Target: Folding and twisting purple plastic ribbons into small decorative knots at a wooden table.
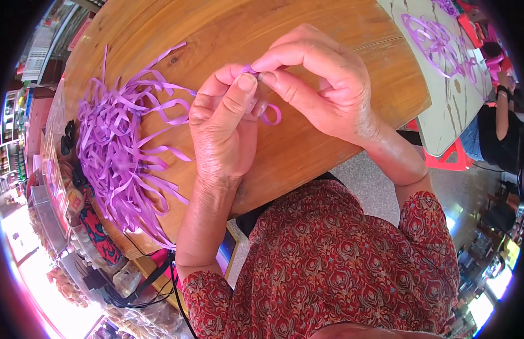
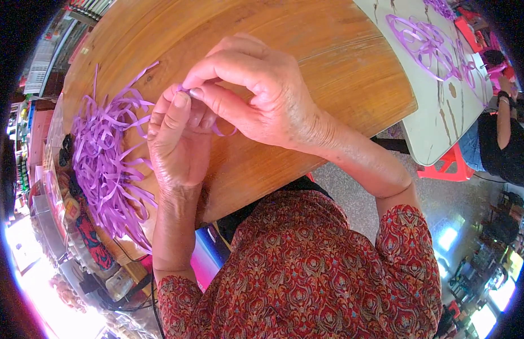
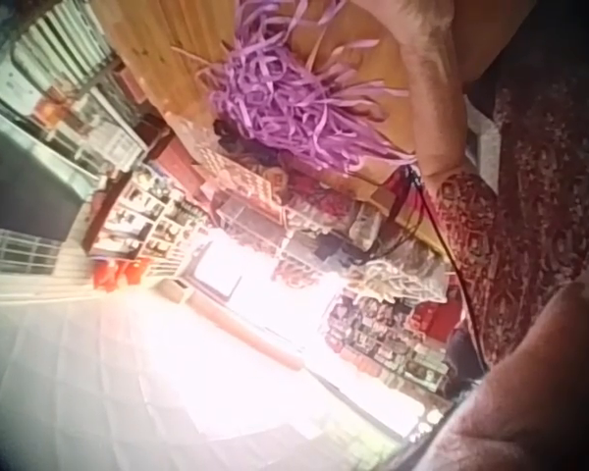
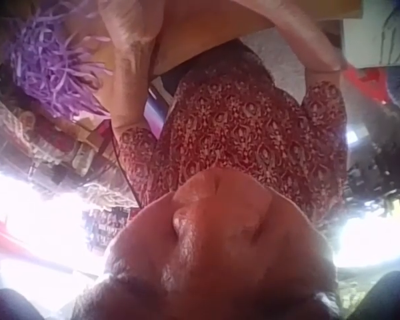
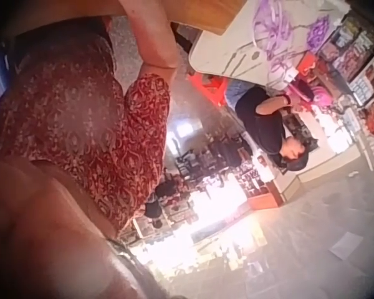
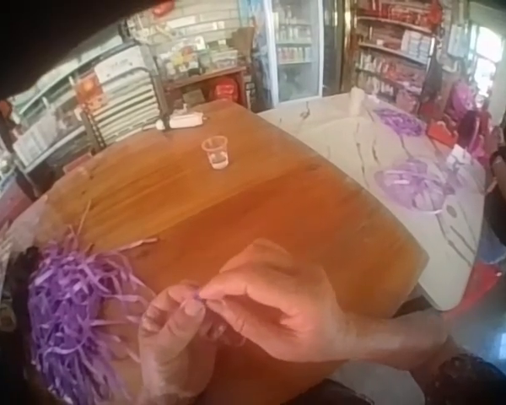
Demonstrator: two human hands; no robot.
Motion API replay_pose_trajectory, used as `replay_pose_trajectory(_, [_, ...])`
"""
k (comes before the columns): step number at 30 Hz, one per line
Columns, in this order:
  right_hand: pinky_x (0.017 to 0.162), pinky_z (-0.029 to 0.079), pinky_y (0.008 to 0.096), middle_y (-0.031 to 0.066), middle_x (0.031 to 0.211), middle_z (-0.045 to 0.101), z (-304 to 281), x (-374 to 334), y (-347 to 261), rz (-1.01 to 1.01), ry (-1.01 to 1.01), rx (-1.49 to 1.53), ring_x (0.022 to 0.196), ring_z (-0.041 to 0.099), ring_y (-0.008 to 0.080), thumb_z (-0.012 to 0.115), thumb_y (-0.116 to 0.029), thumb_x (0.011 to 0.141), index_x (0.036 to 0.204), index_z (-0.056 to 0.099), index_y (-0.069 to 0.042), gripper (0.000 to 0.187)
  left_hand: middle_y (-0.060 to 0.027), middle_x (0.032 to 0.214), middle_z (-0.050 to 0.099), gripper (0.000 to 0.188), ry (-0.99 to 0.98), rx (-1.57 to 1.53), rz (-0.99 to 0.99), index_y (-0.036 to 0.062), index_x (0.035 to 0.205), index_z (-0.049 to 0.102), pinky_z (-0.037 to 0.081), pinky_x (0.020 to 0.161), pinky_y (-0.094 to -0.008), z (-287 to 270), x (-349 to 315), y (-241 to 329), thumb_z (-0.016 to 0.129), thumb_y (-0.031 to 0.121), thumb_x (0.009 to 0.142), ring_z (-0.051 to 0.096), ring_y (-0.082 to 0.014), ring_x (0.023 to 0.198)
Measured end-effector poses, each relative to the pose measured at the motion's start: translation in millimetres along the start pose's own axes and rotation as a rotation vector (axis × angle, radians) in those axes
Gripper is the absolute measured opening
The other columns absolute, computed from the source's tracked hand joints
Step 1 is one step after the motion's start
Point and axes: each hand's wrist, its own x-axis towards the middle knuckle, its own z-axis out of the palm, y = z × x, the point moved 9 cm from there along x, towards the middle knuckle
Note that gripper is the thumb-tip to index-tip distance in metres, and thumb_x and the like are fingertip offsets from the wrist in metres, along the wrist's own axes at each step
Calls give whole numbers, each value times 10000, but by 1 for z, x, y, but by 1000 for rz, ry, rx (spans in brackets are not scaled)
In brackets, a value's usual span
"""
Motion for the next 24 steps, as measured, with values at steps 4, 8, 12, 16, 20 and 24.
replay_pose_trajectory(4, [656,455,268,75,815,605,-2,-1,0,18,7,38,749,580,180,641,55,750,879,623,-12,146,-34,827,598,113,3,0,5,20,962,604,376,600,-228,3,-2,0,581,63,860,465,-85,657])
replay_pose_trajectory(8, [633,448,271,70,790,604,-4,1,-2,-9,-21,24,729,573,179,660,51,727,849,627,-14,142,-32,808,589,85,15,56,22,10,921,613,382,588,-230,0,-2,2,592,48,848,466,-86,654])
replay_pose_trajectory(12, [603,430,265,63,755,595,-6,1,-2,-31,-50,26,700,557,167,663,66,696,814,618,-14,150,-29,787,577,75,16,126,-3,-6,898,611,387,579,-221,1,-2,1,602,41,840,468,-87,641])
replay_pose_trajectory(16, [595,418,258,62,765,585,-9,-2,-3,-37,-25,-15,689,544,157,650,75,692,796,603,-13,144,-29,773,572,78,65,146,-22,-14,894,608,393,570,-220,3,-4,-2,605,37,836,469,-91,632])
replay_pose_trajectory(20, [604,407,238,51,807,579,-9,-11,22,240,44,391,720,525,107,622,59,760,813,589,-7,90,-22,765,572,77,15,101,-54,-6,897,611,402,555,-239,4,-2,-8,608,38,834,468,-96,626])
replay_pose_trajectory(24, [647,425,217,45,853,580,-5,-24,46,617,124,576,767,523,77,596,58,804,879,589,-4,98,-16,770,572,85,-12,44,-74,4,907,613,395,549,-250,7,-2,-7,613,51,836,446,-96,611])
